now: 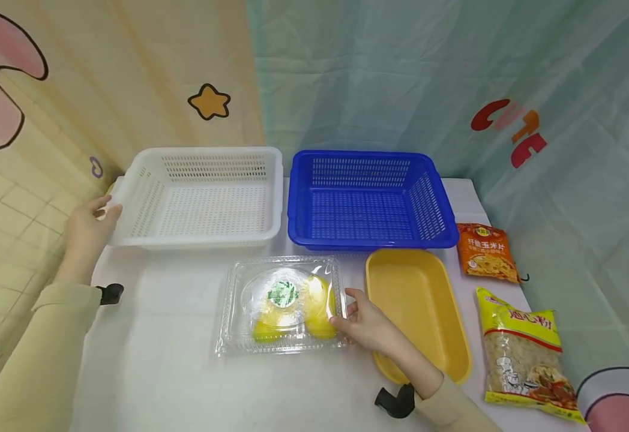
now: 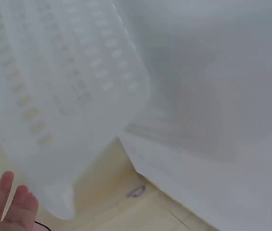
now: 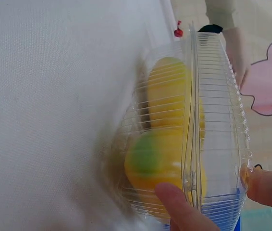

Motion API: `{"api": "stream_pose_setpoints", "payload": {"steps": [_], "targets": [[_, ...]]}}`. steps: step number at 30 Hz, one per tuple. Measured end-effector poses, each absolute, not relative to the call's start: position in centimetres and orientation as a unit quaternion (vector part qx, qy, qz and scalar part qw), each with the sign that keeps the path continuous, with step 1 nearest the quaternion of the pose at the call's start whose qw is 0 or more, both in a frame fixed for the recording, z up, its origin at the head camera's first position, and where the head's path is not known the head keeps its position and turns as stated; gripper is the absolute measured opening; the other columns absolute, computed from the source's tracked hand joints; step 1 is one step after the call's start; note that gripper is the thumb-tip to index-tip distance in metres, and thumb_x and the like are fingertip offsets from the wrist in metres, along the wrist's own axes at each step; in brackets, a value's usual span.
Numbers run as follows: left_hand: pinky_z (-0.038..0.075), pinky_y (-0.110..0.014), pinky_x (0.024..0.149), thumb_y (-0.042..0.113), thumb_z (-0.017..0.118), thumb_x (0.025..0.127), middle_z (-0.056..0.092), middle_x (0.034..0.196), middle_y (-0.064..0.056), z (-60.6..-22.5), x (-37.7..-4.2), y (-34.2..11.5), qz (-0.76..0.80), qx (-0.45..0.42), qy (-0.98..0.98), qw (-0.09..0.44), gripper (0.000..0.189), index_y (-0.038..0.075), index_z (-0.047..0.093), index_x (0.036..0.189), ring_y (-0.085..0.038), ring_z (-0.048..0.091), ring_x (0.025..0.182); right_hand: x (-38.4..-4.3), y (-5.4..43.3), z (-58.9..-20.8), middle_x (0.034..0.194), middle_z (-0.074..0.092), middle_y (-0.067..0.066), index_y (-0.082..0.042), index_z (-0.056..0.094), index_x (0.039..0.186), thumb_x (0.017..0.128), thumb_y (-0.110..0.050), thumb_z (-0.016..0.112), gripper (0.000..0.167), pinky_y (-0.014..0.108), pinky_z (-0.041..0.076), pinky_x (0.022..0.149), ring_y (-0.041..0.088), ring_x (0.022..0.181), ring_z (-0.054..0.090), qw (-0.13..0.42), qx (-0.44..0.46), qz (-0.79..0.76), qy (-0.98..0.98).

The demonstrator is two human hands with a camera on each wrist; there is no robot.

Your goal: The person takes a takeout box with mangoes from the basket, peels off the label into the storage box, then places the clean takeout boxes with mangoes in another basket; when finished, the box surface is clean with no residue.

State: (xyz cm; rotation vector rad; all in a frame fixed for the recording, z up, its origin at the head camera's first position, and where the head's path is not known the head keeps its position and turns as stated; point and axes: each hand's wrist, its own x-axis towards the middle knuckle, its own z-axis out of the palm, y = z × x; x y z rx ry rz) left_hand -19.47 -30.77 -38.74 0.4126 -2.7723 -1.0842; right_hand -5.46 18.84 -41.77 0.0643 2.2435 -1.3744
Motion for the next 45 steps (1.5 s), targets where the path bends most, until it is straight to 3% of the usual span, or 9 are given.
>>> {"api": "stream_pose_setpoints", "payload": {"steps": [2, 5, 9, 13, 17, 25, 32, 37, 45], "targets": [[0.04, -0.06, 0.105, 0.026, 0.05, 0.102, 0.046, 0.146, -0.028, -38.6, -18.0, -28.8, -0.36, 0.105, -0.919, 0.122, 0.047, 0.004, 0.049, 0.143, -0.048, 0.043, 0.134, -5.4, 18.9, -41.8, 0.112, 0.048, 0.021, 0.005, 0.025, 0.149, 0.091, -0.015, 0.07, 0.077, 0.039, 0.059, 0.072, 0.023, 0.087, 0.057, 0.253, 0.02, -0.504, 0.825], [0.048, -0.029, 0.101, 0.014, 0.06, 0.097, 0.059, 0.133, -0.024, -38.8, -15.0, -25.3, -0.363, 0.037, -0.913, 0.183, 0.035, 0.002, 0.062, 0.13, -0.042, 0.055, 0.122, -5.4, 18.9, -41.7, 0.112, 0.048, 0.021, 0.004, 0.026, 0.149, 0.09, -0.015, 0.071, 0.077, 0.04, 0.059, 0.072, 0.024, 0.088, 0.057, 0.253, 0.021, -0.506, 0.824], [0.044, -0.004, 0.076, 0.009, 0.066, 0.093, 0.067, 0.12, -0.019, -40.2, -11.1, -20.7, -0.396, -0.035, -0.903, 0.162, 0.029, 0.003, 0.067, 0.122, -0.034, 0.066, 0.103, -5.4, 18.9, -41.6, 0.113, 0.048, 0.022, 0.004, 0.026, 0.149, 0.09, -0.014, 0.07, 0.076, 0.04, 0.059, 0.072, 0.024, 0.088, 0.056, 0.253, 0.022, -0.509, 0.822], [0.057, -0.03, 0.085, 0.015, 0.066, 0.094, 0.062, 0.128, -0.014, -41.9, -8.6, -17.3, -0.444, -0.063, -0.892, 0.054, 0.036, 0.007, 0.062, 0.129, -0.033, 0.064, 0.112, -5.4, 18.9, -41.5, 0.113, 0.047, 0.022, 0.004, 0.026, 0.149, 0.09, -0.012, 0.07, 0.075, 0.04, 0.059, 0.072, 0.024, 0.088, 0.055, 0.254, 0.023, -0.513, 0.82], [0.055, -0.045, 0.093, 0.019, 0.067, 0.094, 0.049, 0.145, -0.013, -43.2, -7.6, -15.2, -0.489, -0.053, -0.87, -0.013, 0.048, 0.01, 0.052, 0.14, -0.037, 0.052, 0.129, -5.5, 18.9, -41.5, 0.112, 0.047, 0.022, 0.004, 0.026, 0.149, 0.091, -0.012, 0.069, 0.075, 0.041, 0.059, 0.073, 0.024, 0.088, 0.055, 0.257, 0.023, -0.514, 0.818], [0.054, -0.046, 0.093, 0.017, 0.073, 0.089, 0.042, 0.153, -0.012, -44.7, -6.8, -13.3, -0.502, -0.01, -0.864, -0.043, 0.068, 0.015, 0.041, 0.149, -0.039, 0.051, 0.131, -5.6, 19.0, -41.6, 0.112, 0.048, 0.022, 0.005, 0.027, 0.149, 0.09, -0.012, 0.07, 0.074, 0.041, 0.059, 0.073, 0.024, 0.088, 0.055, 0.256, 0.018, -0.51, 0.821], [0.059, -0.036, 0.074, 0.022, 0.073, 0.089, 0.048, 0.149, -0.012, -44.5, -6.7, -13.1, -0.496, 0.023, -0.866, -0.059, 0.067, 0.022, 0.042, 0.149, -0.038, 0.059, 0.12, -5.5, 19.1, -41.4, 0.115, 0.05, 0.024, 0.006, 0.026, 0.149, 0.09, -0.013, 0.07, 0.076, 0.041, 0.06, 0.072, 0.024, 0.089, 0.058, 0.256, 0.009, -0.505, 0.824], [0.049, -0.025, 0.058, 0.023, 0.073, 0.088, 0.053, 0.145, -0.007, -44.3, -6.6, -13.0, -0.486, 0.041, -0.871, -0.063, 0.068, 0.025, 0.043, 0.148, -0.03, 0.062, 0.11, -5.7, 19.1, -41.1, 0.119, 0.053, 0.025, 0.007, 0.027, 0.148, 0.09, -0.019, 0.071, 0.077, 0.04, 0.06, 0.074, 0.024, 0.092, 0.062, 0.252, -0.01, -0.464, 0.849], [0.047, -0.024, 0.056, 0.022, 0.074, 0.088, 0.053, 0.145, -0.003, -44.4, -6.6, -12.7, -0.489, 0.052, -0.869, -0.06, 0.067, 0.025, 0.044, 0.148, -0.027, 0.061, 0.106, -7.4, 18.5, -38.3, 0.134, 0.052, 0.029, 0.003, 0.033, 0.148, 0.091, -0.023, 0.07, 0.073, 0.046, 0.057, 0.084, 0.04, 0.109, 0.061, 0.199, -0.071, -0.359, 0.909]]}}
